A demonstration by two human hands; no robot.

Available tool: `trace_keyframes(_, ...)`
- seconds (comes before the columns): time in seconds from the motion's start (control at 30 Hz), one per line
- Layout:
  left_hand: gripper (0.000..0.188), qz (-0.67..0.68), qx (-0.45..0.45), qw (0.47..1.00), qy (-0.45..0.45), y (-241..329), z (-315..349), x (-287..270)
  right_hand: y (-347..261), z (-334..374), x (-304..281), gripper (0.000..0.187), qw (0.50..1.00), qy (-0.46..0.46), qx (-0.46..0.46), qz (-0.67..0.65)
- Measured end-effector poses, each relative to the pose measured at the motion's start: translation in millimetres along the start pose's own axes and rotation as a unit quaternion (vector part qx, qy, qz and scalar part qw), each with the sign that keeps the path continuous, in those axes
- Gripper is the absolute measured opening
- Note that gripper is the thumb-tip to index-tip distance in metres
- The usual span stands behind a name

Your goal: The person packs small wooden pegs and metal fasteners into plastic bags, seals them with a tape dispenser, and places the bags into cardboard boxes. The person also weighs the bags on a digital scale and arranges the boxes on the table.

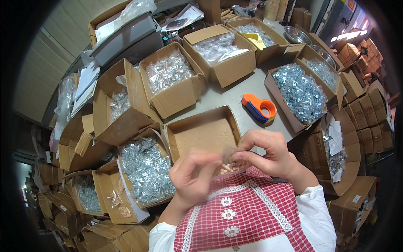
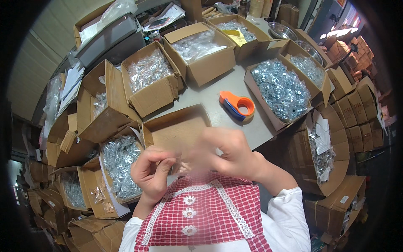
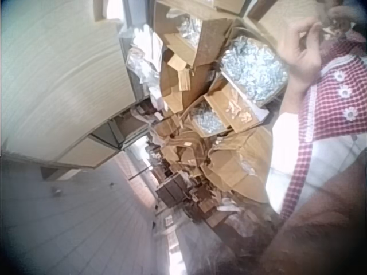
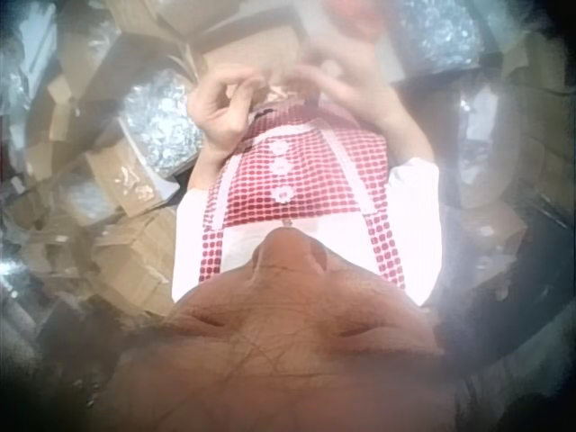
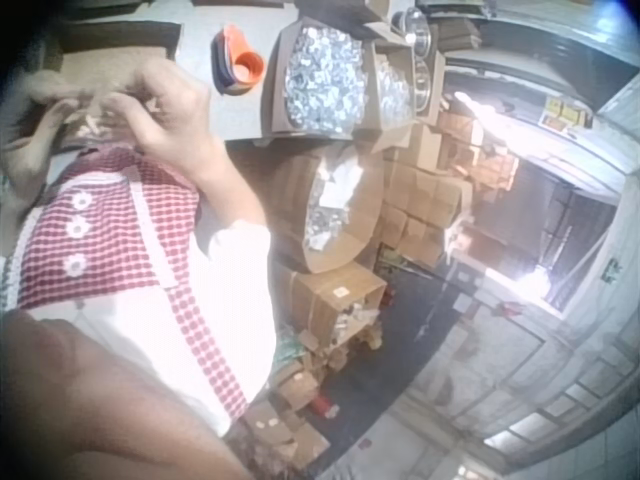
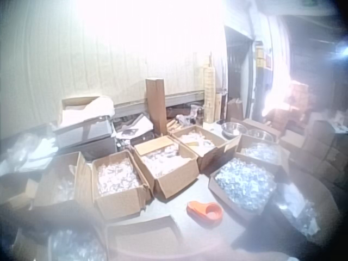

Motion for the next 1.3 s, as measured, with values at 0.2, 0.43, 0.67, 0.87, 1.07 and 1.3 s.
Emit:
trace_keyframes(0.2,0.017,0.087,0.026,0.996,0.017,0,1,2,-2,6,2,0.016,0.994,0.019,-0.092,0.050)
trace_keyframes(0.43,0.024,0.070,0.001,0.996,-0.057,3,-8,1,0,8,4,0.020,0.980,0.044,-0.154,0.115)
trace_keyframes(0.67,0.025,0.001,0.027,0.997,-0.074,8,-16,3,1,7,5,0.023,0.968,0.042,-0.193,0.156)
trace_keyframes(0.87,0.019,0.044,-0.040,0.997,-0.057,5,-16,2,5,6,6,0.023,0.974,0.031,-0.182,0.134)
trace_keyframes(1.07,0.017,0.085,-0.062,0.993,-0.045,3,-12,0,8,7,9,0.020,0.985,0.034,-0.136,0.101)
trace_keyframes(1.3,0.016,0.093,-0.052,0.993,-0.044,-2,-10,-1,6,5,9,0.019,0.992,0.013,-0.099,0.078)
Point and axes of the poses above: each hand's wrist, its own z-axis away from the middle knuckle, its own x-axis out of the palm, y = z × x, the point moved 1 cm from there along -z, towards the middle knuckle, and after that the axes turned 6 degrees about x, right-handed, at the moved point
